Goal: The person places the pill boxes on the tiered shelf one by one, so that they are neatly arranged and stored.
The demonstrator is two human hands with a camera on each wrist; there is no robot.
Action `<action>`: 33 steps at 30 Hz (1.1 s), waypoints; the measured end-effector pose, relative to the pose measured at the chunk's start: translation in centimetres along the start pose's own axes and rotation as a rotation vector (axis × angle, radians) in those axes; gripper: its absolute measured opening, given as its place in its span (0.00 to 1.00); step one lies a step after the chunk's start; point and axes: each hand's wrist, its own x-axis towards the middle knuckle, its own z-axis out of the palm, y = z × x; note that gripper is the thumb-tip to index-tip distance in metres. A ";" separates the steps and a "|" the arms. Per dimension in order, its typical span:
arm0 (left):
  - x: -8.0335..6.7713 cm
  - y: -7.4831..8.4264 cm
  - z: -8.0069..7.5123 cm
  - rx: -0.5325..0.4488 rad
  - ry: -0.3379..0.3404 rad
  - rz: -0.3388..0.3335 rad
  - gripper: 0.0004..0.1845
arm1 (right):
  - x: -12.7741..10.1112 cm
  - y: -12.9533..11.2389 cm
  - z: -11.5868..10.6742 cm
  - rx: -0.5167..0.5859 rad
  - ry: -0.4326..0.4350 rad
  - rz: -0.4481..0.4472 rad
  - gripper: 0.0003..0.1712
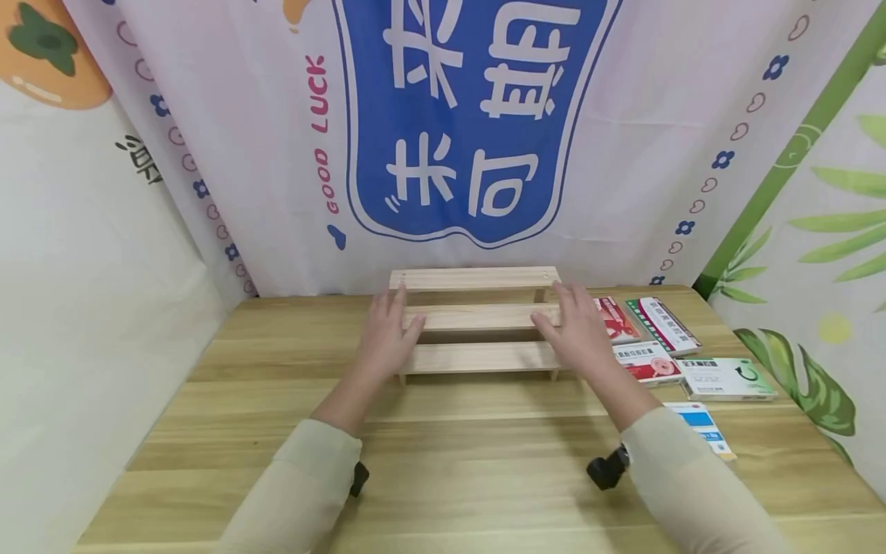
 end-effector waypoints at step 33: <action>-5.3 -4.8 3.7 -1.039 -0.052 -0.456 0.27 | -15.2 14.0 -4.7 0.151 -0.046 0.334 0.41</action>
